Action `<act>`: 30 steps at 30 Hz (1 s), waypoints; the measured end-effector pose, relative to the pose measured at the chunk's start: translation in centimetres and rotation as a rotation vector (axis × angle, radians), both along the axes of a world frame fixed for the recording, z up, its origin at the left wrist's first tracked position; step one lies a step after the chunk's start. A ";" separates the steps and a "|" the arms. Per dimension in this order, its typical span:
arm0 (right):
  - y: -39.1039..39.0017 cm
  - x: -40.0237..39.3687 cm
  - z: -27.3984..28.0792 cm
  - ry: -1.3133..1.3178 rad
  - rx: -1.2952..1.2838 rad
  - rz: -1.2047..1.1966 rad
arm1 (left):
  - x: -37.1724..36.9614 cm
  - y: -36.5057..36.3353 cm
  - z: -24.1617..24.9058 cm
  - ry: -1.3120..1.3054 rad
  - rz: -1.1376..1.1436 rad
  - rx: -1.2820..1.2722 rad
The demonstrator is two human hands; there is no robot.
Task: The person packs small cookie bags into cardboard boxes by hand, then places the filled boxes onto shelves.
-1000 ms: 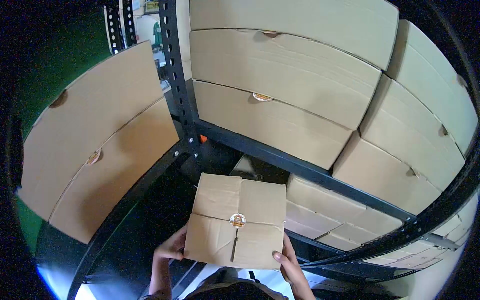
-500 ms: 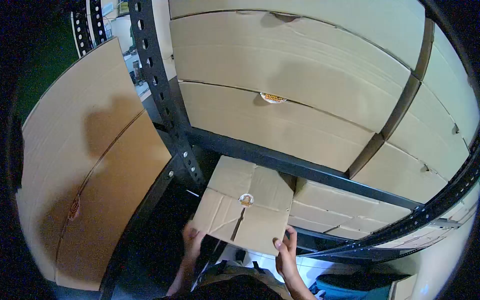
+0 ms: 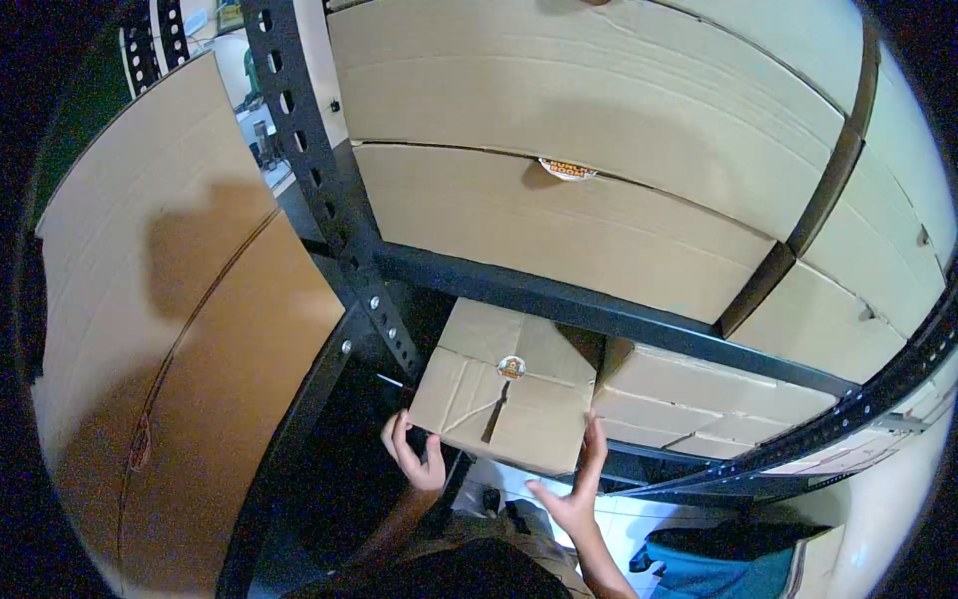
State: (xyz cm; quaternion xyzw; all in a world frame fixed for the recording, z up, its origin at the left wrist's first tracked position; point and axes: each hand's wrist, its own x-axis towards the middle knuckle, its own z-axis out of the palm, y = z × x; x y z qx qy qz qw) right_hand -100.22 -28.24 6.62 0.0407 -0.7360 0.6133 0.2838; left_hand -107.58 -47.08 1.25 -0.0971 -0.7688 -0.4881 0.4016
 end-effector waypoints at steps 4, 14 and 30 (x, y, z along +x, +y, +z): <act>0.4 -0.3 0.4 -0.067 0.452 -0.147 | -0.2 -0.3 0.3 0.049 -0.109 0.051; 1.0 -0.3 -1.3 0.058 0.212 -0.136 | -1.1 -0.9 2.2 0.292 -0.313 -0.056; 0.1 -5.5 -1.7 0.051 0.348 -0.404 | -4.8 4.3 1.3 0.030 -0.301 -0.145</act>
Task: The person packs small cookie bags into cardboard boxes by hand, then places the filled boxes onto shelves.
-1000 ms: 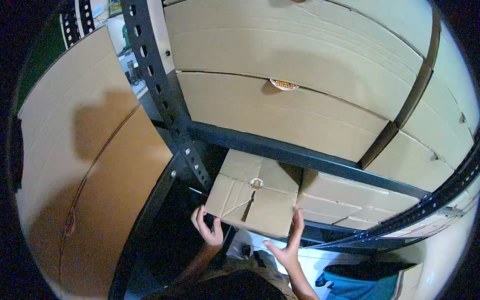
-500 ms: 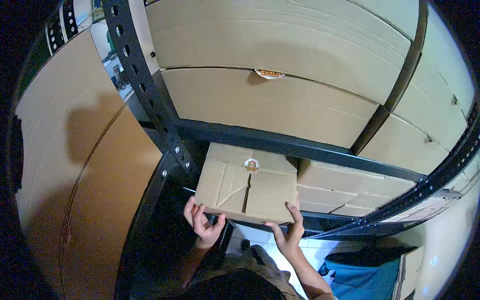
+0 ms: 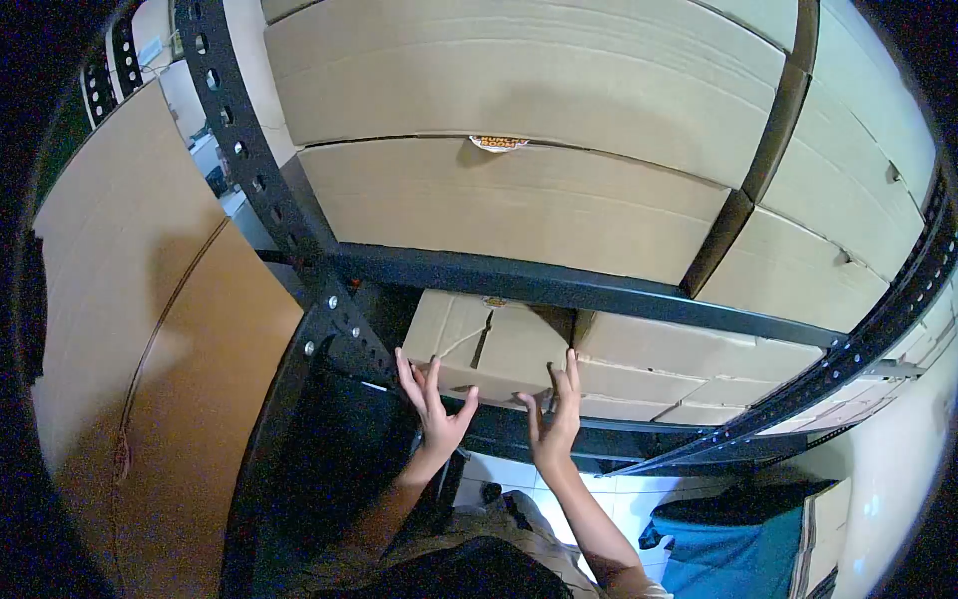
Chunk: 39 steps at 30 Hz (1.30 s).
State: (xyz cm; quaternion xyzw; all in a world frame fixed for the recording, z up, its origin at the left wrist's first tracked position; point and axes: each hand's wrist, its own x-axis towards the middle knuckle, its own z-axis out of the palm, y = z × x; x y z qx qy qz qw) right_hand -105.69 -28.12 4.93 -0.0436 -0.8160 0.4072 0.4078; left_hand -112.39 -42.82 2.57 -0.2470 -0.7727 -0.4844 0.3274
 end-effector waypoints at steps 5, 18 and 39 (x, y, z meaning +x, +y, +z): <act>-1.4 0.8 0.3 0.008 0.231 -0.258 | -0.2 0.1 0.0 0.042 0.028 -0.040; 0.6 -2.4 1.8 0.119 0.435 0.018 | -2.0 1.1 -0.1 0.075 0.091 -0.035; 2.3 -1.1 5.3 0.076 0.317 0.170 | -0.1 1.0 2.3 0.030 0.058 -0.010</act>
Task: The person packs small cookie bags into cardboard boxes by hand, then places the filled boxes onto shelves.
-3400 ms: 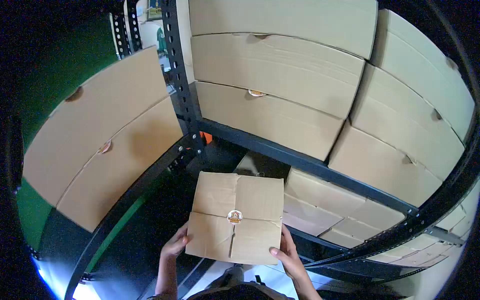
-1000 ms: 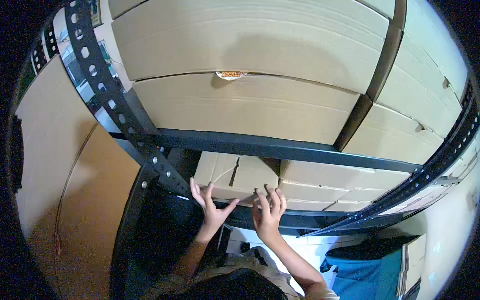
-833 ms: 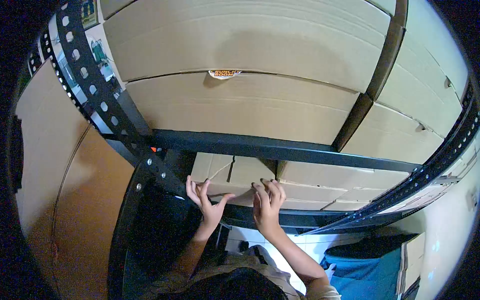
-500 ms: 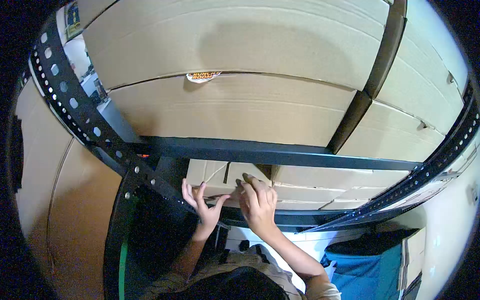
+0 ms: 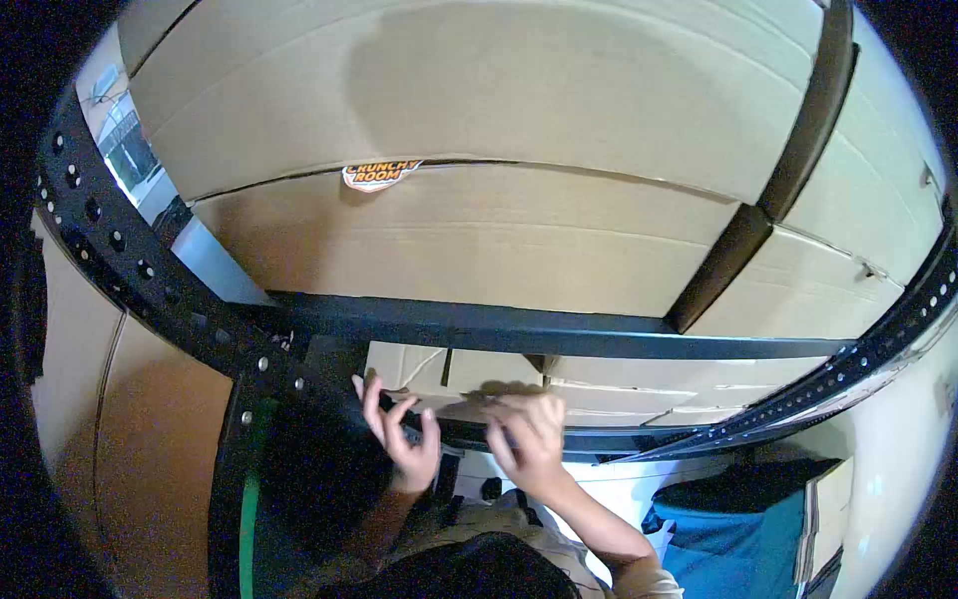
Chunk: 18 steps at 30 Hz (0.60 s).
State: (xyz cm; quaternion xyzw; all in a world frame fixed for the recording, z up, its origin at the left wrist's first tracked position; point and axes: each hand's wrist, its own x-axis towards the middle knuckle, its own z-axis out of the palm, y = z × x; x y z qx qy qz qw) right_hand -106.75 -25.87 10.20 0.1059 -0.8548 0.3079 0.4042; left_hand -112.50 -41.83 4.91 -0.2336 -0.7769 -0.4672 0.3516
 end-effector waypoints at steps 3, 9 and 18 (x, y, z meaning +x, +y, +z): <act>1.6 1.9 -0.7 0.090 -0.076 -0.240 | 1.5 3.2 0.1 0.076 -0.093 0.037; 8.0 4.1 -1.7 0.296 -0.415 -0.841 | 2.1 9.6 4.4 -0.242 -0.340 -0.306; 11.0 5.3 -2.2 0.149 -0.504 -0.667 | 3.3 11.0 3.3 -0.145 -0.278 -0.409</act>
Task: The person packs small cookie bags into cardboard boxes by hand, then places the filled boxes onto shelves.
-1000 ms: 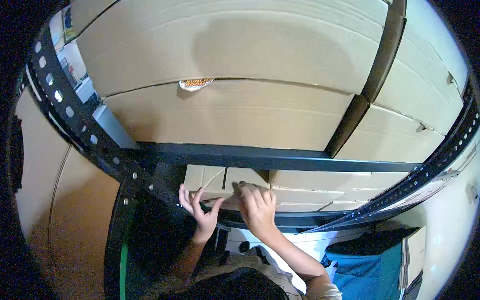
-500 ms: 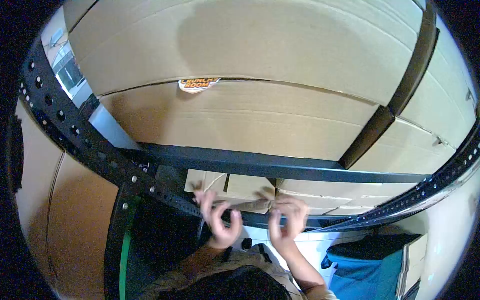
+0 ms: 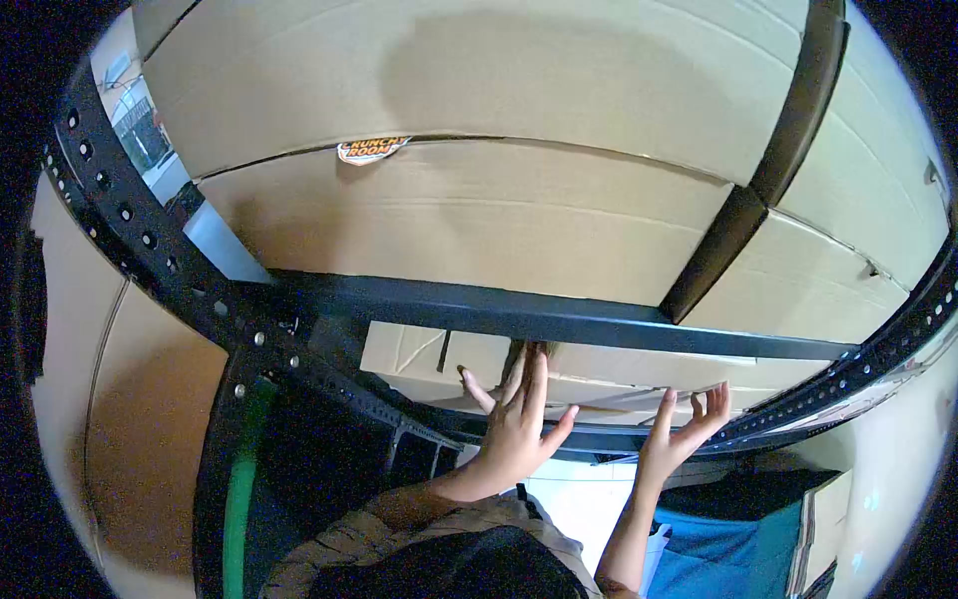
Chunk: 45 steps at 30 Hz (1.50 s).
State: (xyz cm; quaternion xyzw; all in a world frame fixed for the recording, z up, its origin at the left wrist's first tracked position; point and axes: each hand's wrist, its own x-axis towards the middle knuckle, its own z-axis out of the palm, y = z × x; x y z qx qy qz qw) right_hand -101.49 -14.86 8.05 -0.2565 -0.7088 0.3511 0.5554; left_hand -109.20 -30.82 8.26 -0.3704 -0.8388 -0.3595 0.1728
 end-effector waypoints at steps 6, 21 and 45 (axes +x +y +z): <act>0.9 0.8 -0.7 -0.004 -0.006 0.083 | 0.7 0.1 0.2 0.007 0.052 -0.049; 6.6 16.6 0.8 -0.386 -0.286 0.551 | 8.3 4.5 -3.6 -0.047 -0.091 0.411; 6.9 61.9 -6.3 0.490 -0.509 -0.995 | 44.6 34.3 -20.4 -0.951 -1.531 -0.314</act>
